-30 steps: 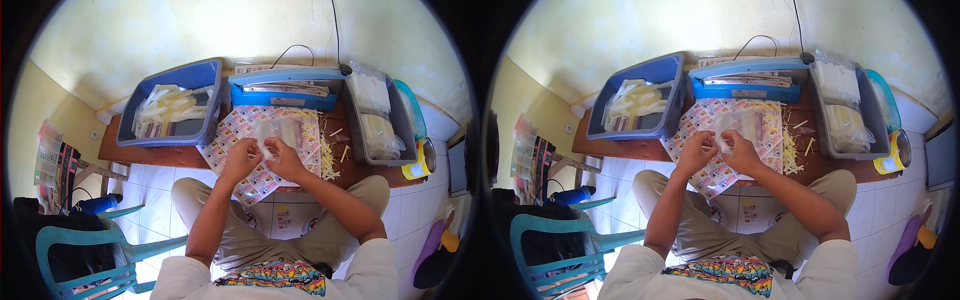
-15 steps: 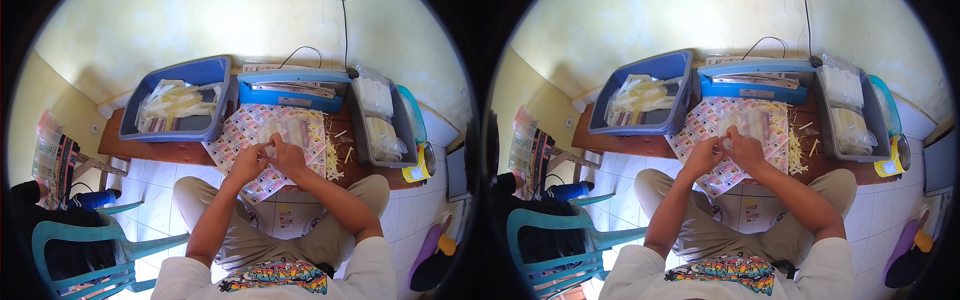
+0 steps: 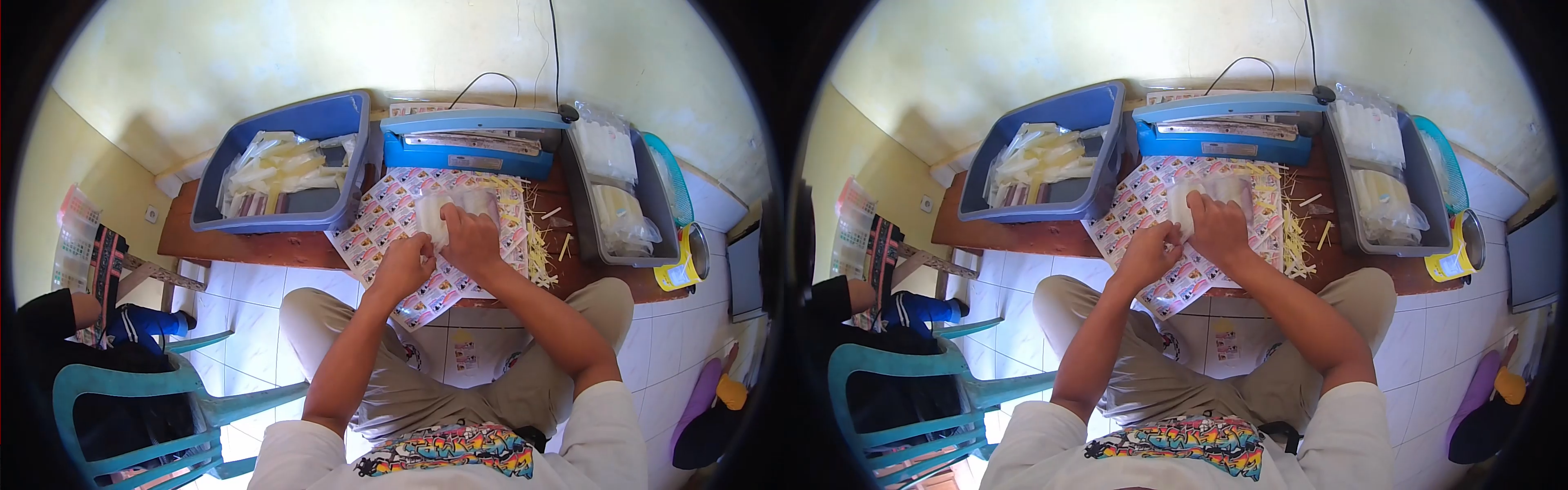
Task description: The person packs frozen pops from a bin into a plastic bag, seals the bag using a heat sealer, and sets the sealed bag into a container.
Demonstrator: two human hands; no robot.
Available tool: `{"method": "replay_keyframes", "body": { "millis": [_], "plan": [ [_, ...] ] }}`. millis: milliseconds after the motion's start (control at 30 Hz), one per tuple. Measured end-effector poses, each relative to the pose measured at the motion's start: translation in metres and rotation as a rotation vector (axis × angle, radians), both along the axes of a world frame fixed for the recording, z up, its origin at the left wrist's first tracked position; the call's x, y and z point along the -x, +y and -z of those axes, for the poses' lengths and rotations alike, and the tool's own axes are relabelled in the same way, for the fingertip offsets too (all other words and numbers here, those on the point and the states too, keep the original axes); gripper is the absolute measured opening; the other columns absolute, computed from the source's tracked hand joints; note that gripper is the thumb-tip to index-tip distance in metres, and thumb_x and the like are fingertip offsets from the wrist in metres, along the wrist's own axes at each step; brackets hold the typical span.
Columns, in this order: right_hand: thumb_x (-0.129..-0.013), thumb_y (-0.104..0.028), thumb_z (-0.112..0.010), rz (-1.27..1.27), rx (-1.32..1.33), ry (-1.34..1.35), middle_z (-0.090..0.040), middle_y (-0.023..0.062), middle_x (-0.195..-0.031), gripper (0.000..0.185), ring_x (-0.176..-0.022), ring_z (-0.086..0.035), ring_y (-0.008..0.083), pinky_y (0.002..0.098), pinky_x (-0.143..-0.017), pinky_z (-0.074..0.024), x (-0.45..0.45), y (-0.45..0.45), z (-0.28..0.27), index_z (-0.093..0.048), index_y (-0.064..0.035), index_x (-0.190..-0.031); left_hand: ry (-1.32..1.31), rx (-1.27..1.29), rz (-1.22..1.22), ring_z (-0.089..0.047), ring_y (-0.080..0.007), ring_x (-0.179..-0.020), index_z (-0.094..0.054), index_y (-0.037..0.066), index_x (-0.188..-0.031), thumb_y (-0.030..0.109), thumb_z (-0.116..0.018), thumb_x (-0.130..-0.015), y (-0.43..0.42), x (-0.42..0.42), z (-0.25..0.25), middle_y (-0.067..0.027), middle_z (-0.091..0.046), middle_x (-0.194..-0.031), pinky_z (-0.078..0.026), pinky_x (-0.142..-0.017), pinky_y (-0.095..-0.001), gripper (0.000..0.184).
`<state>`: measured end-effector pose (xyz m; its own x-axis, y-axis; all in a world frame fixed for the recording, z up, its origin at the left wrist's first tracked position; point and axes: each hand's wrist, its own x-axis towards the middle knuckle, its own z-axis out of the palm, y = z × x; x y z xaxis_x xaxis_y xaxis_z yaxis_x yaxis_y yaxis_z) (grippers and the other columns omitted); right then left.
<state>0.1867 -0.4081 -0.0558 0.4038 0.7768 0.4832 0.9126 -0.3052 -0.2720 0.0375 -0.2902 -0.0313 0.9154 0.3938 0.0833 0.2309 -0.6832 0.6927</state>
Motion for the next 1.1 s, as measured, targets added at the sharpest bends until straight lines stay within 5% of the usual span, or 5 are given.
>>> {"method": "replay_keyframes", "body": {
  "millis": [133, 200, 367, 633, 1100],
  "plan": [
    [-0.065, -0.02, -0.091, 0.039, 0.04, 0.005, -0.068, 0.0088, -0.1, 0.058, -0.084, -0.073, 0.0313, 0.044, -0.075, -0.0491, 0.0, 0.0, -0.003, -0.057, -0.0126, -0.111, -0.054, -0.019, 0.032, -0.075, -0.0414, -0.091, -0.07, 0.001, -0.096, 0.008, -0.078, -0.084, 0.004, -0.001, 0.011, -0.0203, -0.077, -0.094, -0.058, -0.085, -0.049, 0.016],
    [-0.076, -0.021, -0.084, -0.038, 0.075, -0.025, -0.065, 0.0111, -0.106, 0.043, -0.088, -0.072, 0.0302, 0.0427, -0.077, -0.0495, -0.005, -0.008, -0.011, -0.06, -0.0101, -0.111, -0.095, -0.012, 0.036, -0.074, -0.0424, -0.089, -0.069, 0.003, -0.096, 0.008, -0.077, -0.084, 0.004, -0.001, 0.01, -0.02, -0.076, -0.089, -0.057, -0.083, -0.0508, 0.015],
    [-0.079, -0.012, -0.079, -0.096, -0.054, -0.135, -0.064, 0.0091, -0.11, 0.034, -0.09, -0.071, 0.0309, 0.0443, -0.084, -0.0531, -0.027, -0.041, -0.015, -0.065, -0.0118, -0.11, 0.039, -0.127, -0.012, -0.071, -0.0367, -0.114, -0.067, 0.008, -0.115, 0.014, -0.084, -0.083, -0.01, 0.002, -0.008, -0.0142, -0.074, -0.117, -0.057, -0.097, -0.0473, 0.036],
    [-0.08, -0.005, -0.075, 0.033, 0.118, 0.106, -0.065, 0.0066, -0.117, 0.041, -0.094, -0.074, 0.0321, 0.0458, -0.074, -0.0617, -0.043, -0.107, -0.016, -0.065, -0.0135, -0.12, 0.132, -0.281, -0.014, -0.067, -0.0338, -0.12, -0.066, 0.015, -0.127, 0.008, -0.079, -0.082, -0.016, -0.008, 0.002, -0.0098, -0.064, -0.134, -0.058, -0.097, -0.0485, 0.047],
    [-0.083, -0.021, -0.086, -0.111, 0.228, 0.286, -0.066, 0.0041, -0.123, 0.042, -0.096, -0.075, 0.0309, 0.0475, -0.08, -0.0607, -0.053, -0.147, -0.03, -0.068, -0.0166, -0.121, 0.129, -0.314, 0.001, -0.068, -0.0364, -0.121, -0.064, 0.015, -0.139, 0.005, -0.077, -0.083, -0.028, 0.017, 0.004, -0.011, -0.059, -0.145, -0.059, -0.097, -0.0479, 0.059]
  ]
}}
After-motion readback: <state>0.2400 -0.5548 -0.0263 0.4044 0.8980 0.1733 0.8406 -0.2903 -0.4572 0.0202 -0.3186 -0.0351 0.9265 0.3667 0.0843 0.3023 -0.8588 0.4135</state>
